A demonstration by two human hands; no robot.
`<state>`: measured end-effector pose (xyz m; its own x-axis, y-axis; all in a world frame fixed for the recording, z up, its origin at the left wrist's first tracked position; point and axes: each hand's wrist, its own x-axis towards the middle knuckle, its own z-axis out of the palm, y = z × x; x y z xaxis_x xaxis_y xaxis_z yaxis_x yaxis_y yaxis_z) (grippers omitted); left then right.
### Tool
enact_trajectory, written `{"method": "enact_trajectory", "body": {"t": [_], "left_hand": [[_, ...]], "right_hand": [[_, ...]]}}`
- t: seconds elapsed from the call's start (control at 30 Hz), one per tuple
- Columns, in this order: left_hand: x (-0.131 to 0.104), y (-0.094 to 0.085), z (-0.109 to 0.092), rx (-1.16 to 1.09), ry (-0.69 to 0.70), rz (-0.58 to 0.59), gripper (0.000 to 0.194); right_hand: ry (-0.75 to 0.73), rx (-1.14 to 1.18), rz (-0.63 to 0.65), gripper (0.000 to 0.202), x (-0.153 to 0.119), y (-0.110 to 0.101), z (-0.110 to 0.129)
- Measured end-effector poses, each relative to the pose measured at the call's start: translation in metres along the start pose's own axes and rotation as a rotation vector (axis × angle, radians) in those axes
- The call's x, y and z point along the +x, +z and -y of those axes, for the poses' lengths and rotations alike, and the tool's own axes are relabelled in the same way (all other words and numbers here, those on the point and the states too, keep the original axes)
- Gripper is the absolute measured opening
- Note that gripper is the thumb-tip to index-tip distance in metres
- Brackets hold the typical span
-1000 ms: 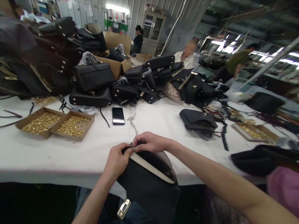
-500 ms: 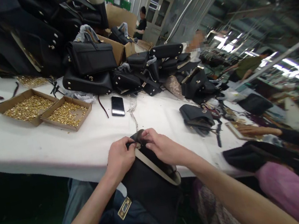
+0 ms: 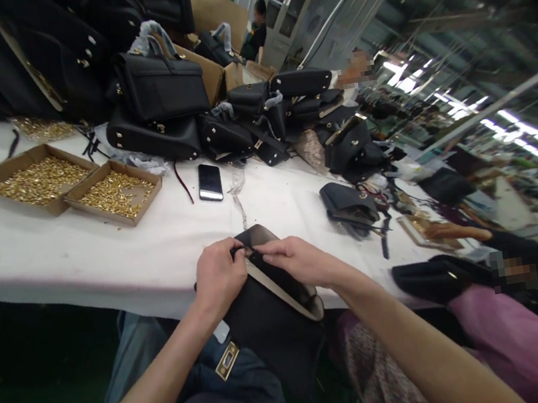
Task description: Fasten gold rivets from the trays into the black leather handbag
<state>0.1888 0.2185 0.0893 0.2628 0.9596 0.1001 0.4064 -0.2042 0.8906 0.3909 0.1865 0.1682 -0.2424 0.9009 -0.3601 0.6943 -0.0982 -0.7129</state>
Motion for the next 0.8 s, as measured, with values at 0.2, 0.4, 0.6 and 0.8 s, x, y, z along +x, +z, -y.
{"method": "enact_trajectory", "body": {"t": [0.2, 0.4, 0.6, 0.8], "left_hand": [[-0.002, 0.003, 0.002, 0.009, 0.037, -0.002, 0.017], [-0.002, 0.005, 0.002, 0.060, 0.054, -0.002, 0.018], [-0.001, 0.007, 0.001, 0.140, 0.078, 0.007, 0.018], [-0.001, 0.011, 0.003, 0.121, 0.108, -0.014, 0.019]], "right_hand": [[0.053, 0.185, 0.075, 0.040, 0.005, 0.000, -0.006], [0.066, 0.301, 0.089, 0.040, 0.006, 0.001, -0.003], [0.046, 0.266, 0.010, 0.038, 0.009, 0.009, -0.010], [0.037, 0.206, -0.116, 0.033, 0.010, 0.020, -0.011]]}}
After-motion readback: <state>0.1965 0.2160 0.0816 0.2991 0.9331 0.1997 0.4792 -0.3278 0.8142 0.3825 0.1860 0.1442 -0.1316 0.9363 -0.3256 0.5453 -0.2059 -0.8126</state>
